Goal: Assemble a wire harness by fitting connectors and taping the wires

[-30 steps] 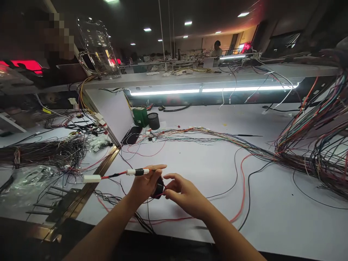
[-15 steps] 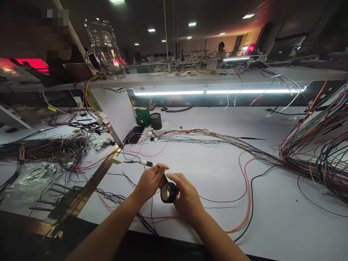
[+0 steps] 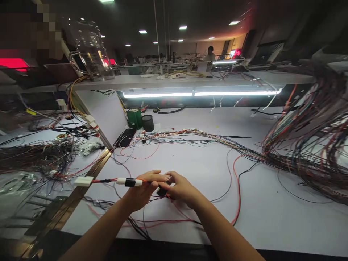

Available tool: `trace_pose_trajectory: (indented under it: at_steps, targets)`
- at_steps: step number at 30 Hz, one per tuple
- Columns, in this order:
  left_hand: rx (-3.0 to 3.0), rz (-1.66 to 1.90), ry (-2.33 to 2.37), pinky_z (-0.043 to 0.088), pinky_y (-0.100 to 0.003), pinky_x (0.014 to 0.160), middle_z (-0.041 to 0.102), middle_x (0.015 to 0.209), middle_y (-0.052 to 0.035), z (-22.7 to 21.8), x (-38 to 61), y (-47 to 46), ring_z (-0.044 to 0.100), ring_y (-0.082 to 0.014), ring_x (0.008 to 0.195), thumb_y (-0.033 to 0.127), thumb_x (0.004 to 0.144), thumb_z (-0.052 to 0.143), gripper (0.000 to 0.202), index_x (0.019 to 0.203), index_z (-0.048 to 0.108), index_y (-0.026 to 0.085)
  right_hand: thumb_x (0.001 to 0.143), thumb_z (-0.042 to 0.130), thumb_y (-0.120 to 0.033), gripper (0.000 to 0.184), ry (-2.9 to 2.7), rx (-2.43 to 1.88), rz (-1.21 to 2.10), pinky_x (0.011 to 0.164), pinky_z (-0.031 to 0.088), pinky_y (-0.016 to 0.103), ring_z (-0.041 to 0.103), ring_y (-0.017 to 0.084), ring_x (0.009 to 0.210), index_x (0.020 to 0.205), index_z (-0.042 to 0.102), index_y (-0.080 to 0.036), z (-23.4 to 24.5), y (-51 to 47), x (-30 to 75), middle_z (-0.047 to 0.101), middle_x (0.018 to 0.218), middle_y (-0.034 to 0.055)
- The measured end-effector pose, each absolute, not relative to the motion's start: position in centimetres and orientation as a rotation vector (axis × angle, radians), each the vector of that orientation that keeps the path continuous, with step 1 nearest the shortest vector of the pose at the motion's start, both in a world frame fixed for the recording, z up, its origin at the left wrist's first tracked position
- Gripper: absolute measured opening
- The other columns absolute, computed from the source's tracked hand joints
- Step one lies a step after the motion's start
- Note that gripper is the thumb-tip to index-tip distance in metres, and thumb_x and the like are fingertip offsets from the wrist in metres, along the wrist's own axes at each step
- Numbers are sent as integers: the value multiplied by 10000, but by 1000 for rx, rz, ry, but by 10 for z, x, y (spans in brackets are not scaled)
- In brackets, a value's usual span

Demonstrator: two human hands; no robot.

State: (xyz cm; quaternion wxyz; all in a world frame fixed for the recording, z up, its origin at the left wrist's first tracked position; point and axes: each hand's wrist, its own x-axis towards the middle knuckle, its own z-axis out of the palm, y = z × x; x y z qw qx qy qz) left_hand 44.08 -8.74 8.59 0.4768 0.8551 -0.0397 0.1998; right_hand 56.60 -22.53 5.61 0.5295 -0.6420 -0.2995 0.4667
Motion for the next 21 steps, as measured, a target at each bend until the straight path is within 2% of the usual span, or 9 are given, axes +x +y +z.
trace_pose_trajectory:
  at_steps: [4,6,9,11,13,15,17,21]
  targets:
    - [2238,480,-90,506,-334,822,727,782,-51,96,452,-79,667,-181,783,443,922,416,370,1035,704,240,717,559,-171,360,-735,-1404,1087,573,398,232,600,160,722,1075,531,-180,65,-231,557,652,867,20]
    - [2259,567,1,509,-293,724,706,719,-43,93,457,-78,652,-164,691,438,902,457,345,1026,709,238,701,534,-148,383,-700,-1422,1049,589,401,239,591,157,721,1082,521,-187,66,-238,551,645,846,5]
    - [2207,639,187,489,-254,608,639,596,-16,86,460,-82,605,-143,578,439,881,497,325,990,711,219,739,533,-168,324,-694,-1522,927,604,399,252,568,152,694,1061,528,-211,69,-247,541,626,803,-17]
    - [2135,618,264,461,-238,537,581,541,2,83,459,-86,563,-135,526,459,874,502,344,994,694,201,777,542,-192,290,-717,-1664,779,638,404,268,573,159,730,1065,532,-229,73,-251,537,631,877,-7]
    - [2049,573,295,429,-228,491,511,498,29,82,456,-89,511,-124,481,475,882,481,363,1007,666,189,799,566,-212,261,-759,-1815,616,684,407,283,575,168,781,1058,535,-238,77,-254,533,626,938,1]
    - [1966,541,350,412,-225,475,459,479,50,81,453,-92,472,-116,452,488,901,436,383,1018,634,181,816,586,-233,235,-809,-1887,537,700,405,284,573,172,800,1045,536,-244,80,-254,531,622,908,-8]
    - [1905,518,420,409,-227,469,483,509,46,80,450,-94,466,-113,448,509,906,409,401,1008,614,179,839,585,-263,240,-853,-1897,569,693,404,279,581,176,816,1074,537,-259,81,-254,530,627,901,-15]
    - [1838,512,506,417,-233,473,536,557,37,79,445,-98,480,-112,451,537,895,408,412,972,612,188,862,573,-325,260,-897,-1940,671,669,400,279,602,182,810,1121,565,-292,80,-252,528,637,1011,-9]
